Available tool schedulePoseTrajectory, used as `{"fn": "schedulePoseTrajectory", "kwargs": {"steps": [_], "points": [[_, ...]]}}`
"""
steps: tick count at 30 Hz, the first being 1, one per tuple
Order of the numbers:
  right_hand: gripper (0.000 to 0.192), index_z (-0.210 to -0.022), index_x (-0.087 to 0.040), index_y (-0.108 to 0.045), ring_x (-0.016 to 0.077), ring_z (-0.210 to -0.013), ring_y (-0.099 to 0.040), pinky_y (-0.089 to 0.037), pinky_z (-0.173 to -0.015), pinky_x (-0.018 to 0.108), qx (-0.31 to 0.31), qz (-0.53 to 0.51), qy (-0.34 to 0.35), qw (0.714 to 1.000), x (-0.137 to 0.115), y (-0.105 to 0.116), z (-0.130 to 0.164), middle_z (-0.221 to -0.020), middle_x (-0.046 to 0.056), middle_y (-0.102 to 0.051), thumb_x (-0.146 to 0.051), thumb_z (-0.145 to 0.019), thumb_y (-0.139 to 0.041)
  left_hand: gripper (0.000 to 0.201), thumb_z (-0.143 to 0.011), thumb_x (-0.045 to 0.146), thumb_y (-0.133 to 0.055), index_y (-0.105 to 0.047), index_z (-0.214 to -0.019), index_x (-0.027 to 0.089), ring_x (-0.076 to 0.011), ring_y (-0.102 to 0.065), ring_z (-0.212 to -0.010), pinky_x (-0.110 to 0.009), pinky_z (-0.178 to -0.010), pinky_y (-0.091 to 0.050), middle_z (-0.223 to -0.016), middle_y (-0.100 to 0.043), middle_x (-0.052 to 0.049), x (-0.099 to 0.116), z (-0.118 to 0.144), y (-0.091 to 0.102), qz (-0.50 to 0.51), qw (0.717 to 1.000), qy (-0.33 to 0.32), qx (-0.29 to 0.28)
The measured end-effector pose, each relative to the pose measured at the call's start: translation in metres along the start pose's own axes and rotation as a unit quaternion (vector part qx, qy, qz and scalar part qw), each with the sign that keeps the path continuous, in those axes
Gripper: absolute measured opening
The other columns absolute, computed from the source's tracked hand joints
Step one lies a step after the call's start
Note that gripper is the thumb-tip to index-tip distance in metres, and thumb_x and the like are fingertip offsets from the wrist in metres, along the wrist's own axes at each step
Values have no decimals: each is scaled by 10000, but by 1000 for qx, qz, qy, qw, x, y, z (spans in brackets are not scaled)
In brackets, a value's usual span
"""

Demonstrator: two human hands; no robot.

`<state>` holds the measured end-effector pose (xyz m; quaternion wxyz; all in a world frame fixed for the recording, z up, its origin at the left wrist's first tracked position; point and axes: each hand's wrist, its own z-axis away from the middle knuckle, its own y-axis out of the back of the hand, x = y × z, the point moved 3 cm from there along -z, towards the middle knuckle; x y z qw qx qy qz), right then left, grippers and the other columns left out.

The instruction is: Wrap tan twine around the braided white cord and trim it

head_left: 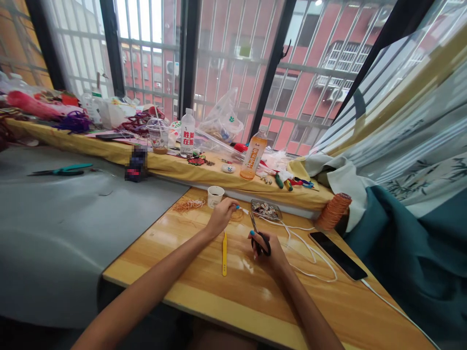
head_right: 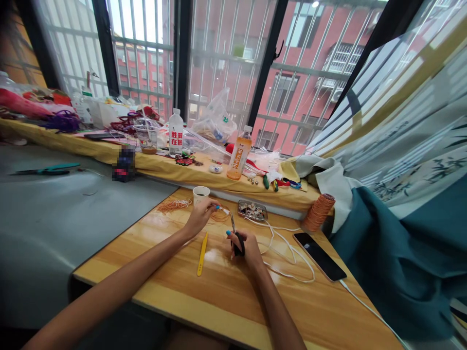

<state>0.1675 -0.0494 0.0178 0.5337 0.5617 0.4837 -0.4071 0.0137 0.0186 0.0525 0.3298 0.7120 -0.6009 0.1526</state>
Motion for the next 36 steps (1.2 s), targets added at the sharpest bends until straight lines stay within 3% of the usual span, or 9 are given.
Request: {"fn": "schedulePoseTrajectory", "kwargs": {"steps": [5,11,18,36], "points": [[339,-623,-146,-532,72,-306,-426,-311,-317,188,-5,-7,4,1000,-1,-3,1,-412,-49,-459,-483,-658,-544,97,-775,139,-454,-550,-788,141,-130,-526,-743,-239,-677,-414,-761,-563,-32,7,3,-1,20,1000,-12,16],[335,-632,-146,-531,69,-314,-424,-280,-325,183,-17,-3,12,1000,-10,-5,4,-393,-40,-468,-477,-678,-521,96,-788,145,-442,-537,-799,147,-129,-517,-763,-244,-689,-413,-782,-552,-33,10,5,-6,22,999,-45,-5],[335,-627,-147,-507,65,-326,-417,-262,-334,182,-18,-25,14,999,-20,-8,9,-404,-36,-466,-478,-674,-520,75,-790,151,-447,-520,-805,147,-125,-511,-773,-246,-700,-409,-792,-541,-33,12,7,-5,7,998,-62,22],[341,-668,-145,-510,65,-340,-392,-242,-359,196,-24,-35,32,999,-23,-9,11,-411,-38,-466,-483,-697,-475,84,-803,155,-433,-506,-762,153,-121,-509,-772,-247,-691,-422,-788,-526,-40,23,10,-9,31,995,-98,0]]}}
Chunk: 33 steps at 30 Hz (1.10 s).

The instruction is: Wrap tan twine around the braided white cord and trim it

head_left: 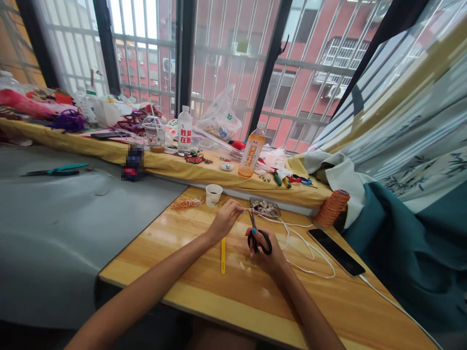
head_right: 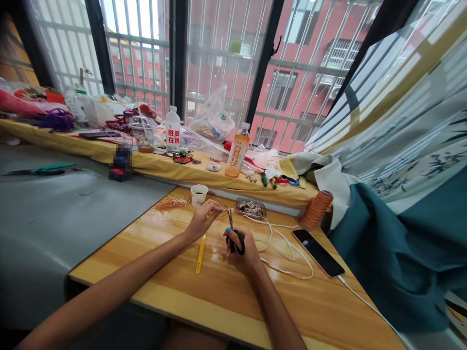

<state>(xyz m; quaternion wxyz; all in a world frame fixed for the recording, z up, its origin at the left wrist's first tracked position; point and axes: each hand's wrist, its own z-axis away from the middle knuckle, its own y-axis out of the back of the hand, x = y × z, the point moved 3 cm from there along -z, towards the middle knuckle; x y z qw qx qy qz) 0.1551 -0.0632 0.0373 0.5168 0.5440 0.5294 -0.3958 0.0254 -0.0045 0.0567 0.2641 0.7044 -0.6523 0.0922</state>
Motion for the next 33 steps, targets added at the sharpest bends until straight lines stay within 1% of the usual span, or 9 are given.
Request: {"fn": "schedulePoseTrajectory", "kwargs": {"steps": [6,10,15,19,23,26,33], "points": [[335,-661,-154,-512,71,-342,-406,-256,-356,199,5,-9,-9,1000,2,0,-1,-423,-37,-464,-488,-682,-487,118,-813,169,-419,-513,-746,150,-116,-505,-769,-237,-689,-417,-787,-521,-42,3,0,0,-7,1000,-9,-10],[353,-677,-153,-517,70,-334,-397,-260,-347,198,4,6,-20,1000,5,2,-2,-420,-33,-465,-503,-690,-476,130,-821,175,-404,-511,-749,153,-112,-500,-776,-231,-699,-415,-803,-512,-42,-1,2,-2,-11,999,-14,-28],[360,-672,-148,-515,67,-338,-413,-287,-352,191,-2,10,-16,1000,10,4,-6,-421,-36,-470,-506,-691,-481,153,-831,182,-381,-510,-756,154,-116,-495,-795,-234,-715,-418,-824,-509,-52,-6,5,-4,-17,998,-21,-54],[339,-644,-147,-516,60,-312,-390,-276,-325,187,16,8,-19,1000,16,6,-9,-413,-48,-454,-485,-660,-526,161,-836,183,-368,-516,-779,154,-122,-494,-817,-241,-731,-417,-842,-515,-60,-7,6,-4,-30,997,-30,-66],[317,-602,-149,-515,55,-295,-362,-252,-309,184,41,40,-24,998,20,9,-11,-376,-57,-428,-460,-646,-558,164,-838,177,-362,-517,-791,150,-124,-493,-826,-244,-739,-415,-849,-517,-65,-7,7,-4,-45,996,-40,-72],[310,-621,-145,-540,52,-296,-358,-247,-311,181,47,71,-23,996,22,11,-12,-371,-59,-421,-453,-641,-569,169,-839,177,-357,-517,-791,152,-125,-492,-827,-245,-740,-415,-853,-516,-66,-8,7,-4,-51,995,-40,-73],[332,-614,-152,-543,45,-283,-332,-233,-301,181,59,92,-30,994,14,12,-9,-376,-68,-386,-483,-628,-570,167,-838,180,-361,-518,-787,155,-126,-486,-814,-251,-732,-412,-845,-511,-63,-10,7,-4,-52,996,-31,-64]]}}
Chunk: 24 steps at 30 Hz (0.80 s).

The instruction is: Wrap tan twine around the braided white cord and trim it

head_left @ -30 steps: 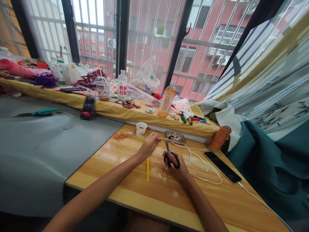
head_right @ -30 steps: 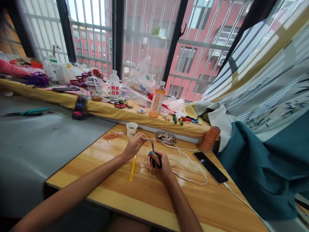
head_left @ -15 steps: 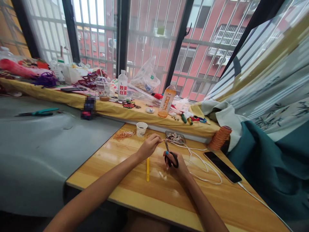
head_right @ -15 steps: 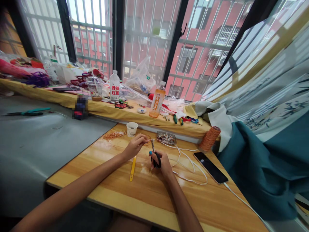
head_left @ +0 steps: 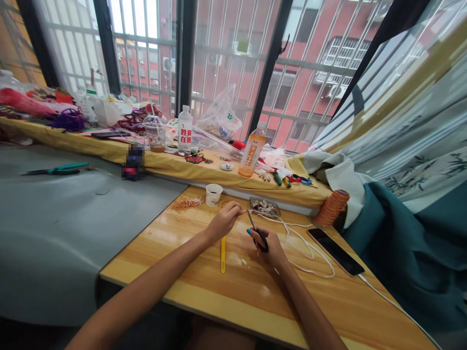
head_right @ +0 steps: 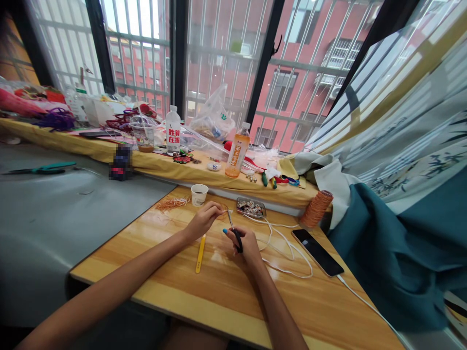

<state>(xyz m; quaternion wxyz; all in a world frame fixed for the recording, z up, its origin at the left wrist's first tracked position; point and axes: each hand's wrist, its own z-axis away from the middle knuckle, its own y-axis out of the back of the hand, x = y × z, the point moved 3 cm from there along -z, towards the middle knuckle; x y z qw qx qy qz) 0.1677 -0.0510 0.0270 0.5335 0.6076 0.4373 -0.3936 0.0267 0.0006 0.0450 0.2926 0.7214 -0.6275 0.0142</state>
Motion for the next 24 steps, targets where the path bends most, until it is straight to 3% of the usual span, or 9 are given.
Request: {"fn": "schedulePoseTrajectory", "kwargs": {"steps": [3,6,9,12,15,19,21,24], "points": [[341,-625,-159,-537,53,-285,-330,-245,-309,192,13,6,6,1000,-1,1,0,-382,-70,-372,-499,-639,-551,159,-834,177,-365,-520,-804,159,-126,-490,-809,-250,-728,-411,-839,-512,-57,-1,-1,0,7,1000,12,9],[333,-748,-156,-557,95,-385,-437,-339,-396,219,65,70,60,994,-2,7,-3,-474,-34,-468,-477,-663,-531,128,-816,163,-393,-520,-821,158,-130,-501,-794,-254,-721,-411,-811,-527,-43,-6,-3,2,15,997,65,36],[495,-1048,-162,-507,192,-783,-537,-417,-675,299,70,213,155,962,-5,14,-3,-893,72,-582,-391,-617,-590,118,-782,145,-440,-525,-864,147,-136,-518,-793,-263,-719,-418,-824,-554,-41,-14,-5,5,44,987,136,71],[705,-1241,-206,-350,240,-1079,-390,-325,-867,375,-19,329,162,930,-3,18,-3,-1184,88,-457,-317,-590,-599,159,-764,135,-456,-544,-896,147,-142,-527,-826,-276,-742,-422,-860,-567,-48,-20,-7,8,79,978,171,90],[569,-1242,-234,-361,226,-1034,-436,-327,-853,376,-38,388,149,909,1,24,-4,-1109,71,-524,-281,-693,-502,167,-761,136,-450,-574,-872,154,-152,-531,-855,-291,-760,-426,-874,-576,-51,-24,-8,9,106,971,190,97],[378,-1130,-215,-502,224,-924,-491,-357,-782,349,75,472,180,860,3,29,-8,-966,86,-580,-239,-759,-434,199,-770,133,-414,-585,-870,150,-140,-563,-795,-281,-723,-453,-895,-584,-57,-22,-8,1,182,959,202,76],[305,-1039,-233,-570,229,-939,-484,-356,-771,347,93,503,189,838,5,27,-10,-971,86,-571,-250,-762,-442,213,-777,133,-398,-576,-891,148,-126,-579,-745,-268,-698,-462,-906,-586,-58,-20,-6,-5,217,952,209,60],[298,-1047,-243,-559,207,-874,-522,-317,-816,379,74,497,193,843,5,24,-9,-888,62,-606,-257,-775,-438,200,-773,141,-418,-565,-908,149,-120,-589,-689,-254,-675,-460,-796,-610,-37,-15,-1,-15,219,949,224,28]]}}
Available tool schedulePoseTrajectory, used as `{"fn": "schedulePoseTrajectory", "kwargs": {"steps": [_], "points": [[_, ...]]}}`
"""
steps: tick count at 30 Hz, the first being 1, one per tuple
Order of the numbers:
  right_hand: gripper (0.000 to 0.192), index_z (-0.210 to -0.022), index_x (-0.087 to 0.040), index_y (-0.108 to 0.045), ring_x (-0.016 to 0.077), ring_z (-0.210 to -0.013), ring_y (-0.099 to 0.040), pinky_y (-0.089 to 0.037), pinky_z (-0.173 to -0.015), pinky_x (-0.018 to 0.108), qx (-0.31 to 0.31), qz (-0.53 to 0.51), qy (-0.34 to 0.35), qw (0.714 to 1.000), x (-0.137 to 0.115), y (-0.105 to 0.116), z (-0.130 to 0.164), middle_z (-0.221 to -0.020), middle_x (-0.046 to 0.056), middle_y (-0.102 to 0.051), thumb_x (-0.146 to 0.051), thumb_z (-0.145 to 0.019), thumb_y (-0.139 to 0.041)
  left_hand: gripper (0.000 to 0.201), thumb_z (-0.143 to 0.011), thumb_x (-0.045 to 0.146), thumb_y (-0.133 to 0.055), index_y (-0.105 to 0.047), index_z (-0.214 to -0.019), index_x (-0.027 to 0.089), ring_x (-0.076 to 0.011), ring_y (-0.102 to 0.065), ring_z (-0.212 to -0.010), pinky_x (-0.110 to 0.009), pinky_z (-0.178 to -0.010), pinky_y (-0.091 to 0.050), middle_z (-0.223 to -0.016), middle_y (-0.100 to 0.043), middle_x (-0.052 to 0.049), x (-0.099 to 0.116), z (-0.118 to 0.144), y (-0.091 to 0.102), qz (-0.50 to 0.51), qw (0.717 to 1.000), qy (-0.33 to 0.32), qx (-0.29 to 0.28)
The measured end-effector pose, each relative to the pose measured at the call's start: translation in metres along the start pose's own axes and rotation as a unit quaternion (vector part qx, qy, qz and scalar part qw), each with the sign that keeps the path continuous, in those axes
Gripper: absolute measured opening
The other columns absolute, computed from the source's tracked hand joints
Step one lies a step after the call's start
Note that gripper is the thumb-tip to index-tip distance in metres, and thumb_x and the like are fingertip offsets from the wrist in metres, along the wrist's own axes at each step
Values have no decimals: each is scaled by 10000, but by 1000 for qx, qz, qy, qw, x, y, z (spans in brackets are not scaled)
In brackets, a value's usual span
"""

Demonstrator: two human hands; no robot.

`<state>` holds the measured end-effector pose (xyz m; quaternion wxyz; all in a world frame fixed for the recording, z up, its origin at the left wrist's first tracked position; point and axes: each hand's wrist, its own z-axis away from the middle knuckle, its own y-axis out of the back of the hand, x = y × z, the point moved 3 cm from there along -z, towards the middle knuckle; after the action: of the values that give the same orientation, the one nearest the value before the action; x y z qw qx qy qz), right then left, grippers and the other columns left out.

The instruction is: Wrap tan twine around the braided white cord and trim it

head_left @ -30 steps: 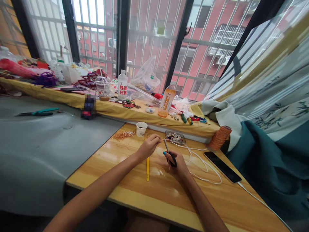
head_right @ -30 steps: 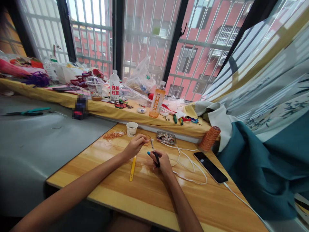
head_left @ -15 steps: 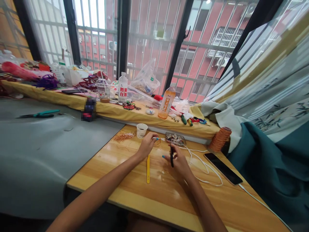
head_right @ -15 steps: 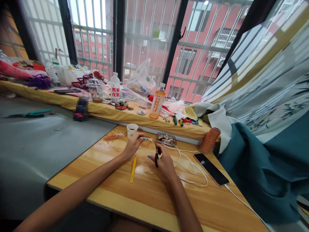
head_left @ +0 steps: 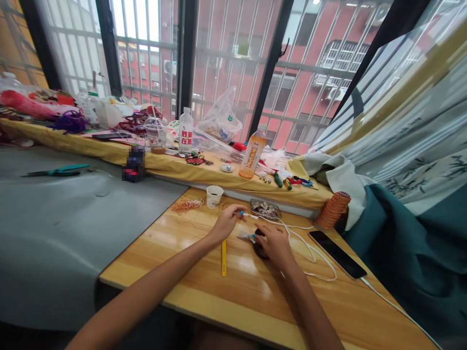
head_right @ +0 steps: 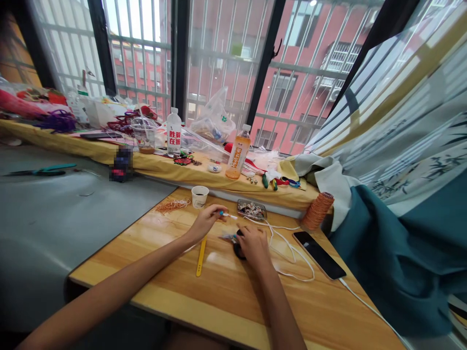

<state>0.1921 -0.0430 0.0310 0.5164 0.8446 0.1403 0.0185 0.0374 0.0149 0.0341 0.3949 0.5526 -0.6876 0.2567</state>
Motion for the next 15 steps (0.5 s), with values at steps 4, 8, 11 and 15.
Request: {"fn": "schedulePoseTrajectory", "kwargs": {"steps": [4,8,11,15], "points": [[290,-1014,-208,-566,210,-892,-522,-322,-825,371,15,-115,-2,993,-9,7,-1,-900,65,-605,-310,-768,-453,179,-769,158,-439,-560,-900,140,-118,-584,-613,-241,-638,-448,-605,-598,2,0,8,-9,-19,999,39,-29],[295,-775,-186,-615,182,-778,-550,-393,-702,287,11,-310,-45,949,-18,8,-3,-798,56,-606,-388,-788,-400,142,-764,191,-457,-579,-815,139,-112,-569,-596,-216,-577,-435,-622,-601,-2,7,11,-13,-44,996,53,-61],[326,-670,-172,-605,168,-669,-544,-402,-628,268,19,-398,-106,911,-18,4,-3,-680,38,-587,-439,-756,-439,135,-764,218,-469,-586,-774,151,-120,-568,-652,-214,-594,-428,-688,-620,-11,13,13,-14,-105,990,37,-91],[343,-696,-167,-601,147,-578,-523,-418,-533,256,16,-504,-168,847,-15,-2,-2,-623,12,-557,-491,-698,-492,169,-792,196,-424,-567,-877,166,-128,-566,-735,-218,-648,-420,-798,-629,-26,18,18,-19,-159,976,-31,-146]]}}
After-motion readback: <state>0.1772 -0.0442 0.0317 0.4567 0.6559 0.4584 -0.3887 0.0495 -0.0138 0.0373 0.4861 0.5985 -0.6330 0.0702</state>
